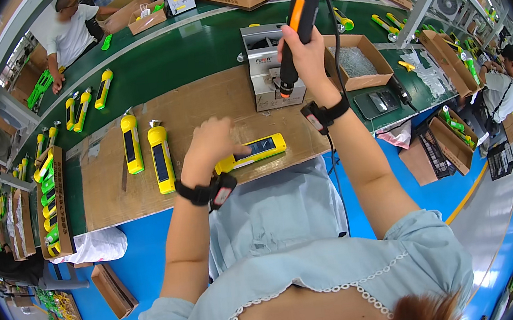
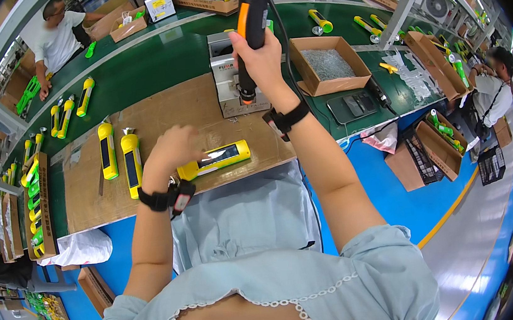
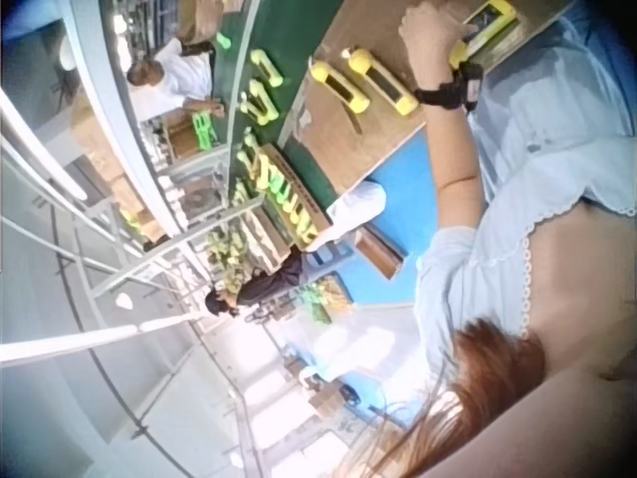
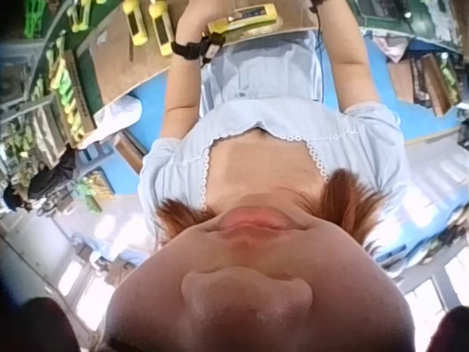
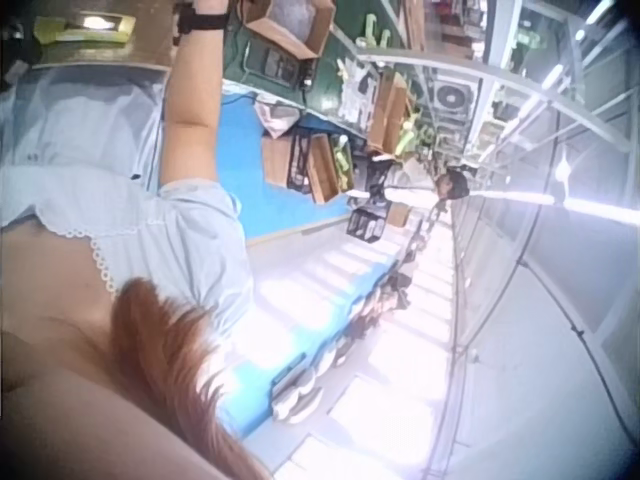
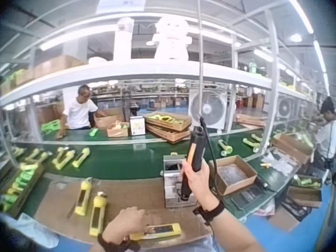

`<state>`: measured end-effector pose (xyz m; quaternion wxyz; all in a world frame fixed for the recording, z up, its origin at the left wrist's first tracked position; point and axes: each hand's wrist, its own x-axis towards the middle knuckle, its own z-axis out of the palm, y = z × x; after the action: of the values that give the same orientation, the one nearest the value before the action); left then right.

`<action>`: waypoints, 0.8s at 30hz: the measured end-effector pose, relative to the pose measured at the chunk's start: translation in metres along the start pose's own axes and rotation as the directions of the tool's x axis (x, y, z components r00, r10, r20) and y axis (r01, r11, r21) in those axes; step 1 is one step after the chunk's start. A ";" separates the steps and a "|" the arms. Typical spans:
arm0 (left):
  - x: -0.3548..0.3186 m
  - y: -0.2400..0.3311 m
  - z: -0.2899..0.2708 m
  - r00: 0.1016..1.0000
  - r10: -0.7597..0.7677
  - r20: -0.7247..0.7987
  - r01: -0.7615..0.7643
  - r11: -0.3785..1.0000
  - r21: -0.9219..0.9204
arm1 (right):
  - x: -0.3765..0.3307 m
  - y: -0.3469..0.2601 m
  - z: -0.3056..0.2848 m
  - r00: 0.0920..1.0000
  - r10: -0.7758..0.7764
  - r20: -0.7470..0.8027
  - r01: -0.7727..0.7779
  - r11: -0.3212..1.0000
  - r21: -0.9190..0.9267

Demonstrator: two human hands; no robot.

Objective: Assembling components of yellow and green handheld flashlights on a production line.

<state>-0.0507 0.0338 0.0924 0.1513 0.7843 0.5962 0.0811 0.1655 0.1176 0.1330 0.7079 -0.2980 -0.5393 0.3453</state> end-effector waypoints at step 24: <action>-0.041 -0.046 0.084 0.883 0.105 -0.457 -0.210 0.960 -0.187 | -0.119 -0.012 0.086 0.970 -0.035 0.240 -0.009 0.984 0.178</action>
<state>-0.0783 -0.0059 0.0003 0.0948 0.7683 0.5354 0.3379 0.0630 0.0183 0.0963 0.6628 -0.1856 -0.5906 0.4213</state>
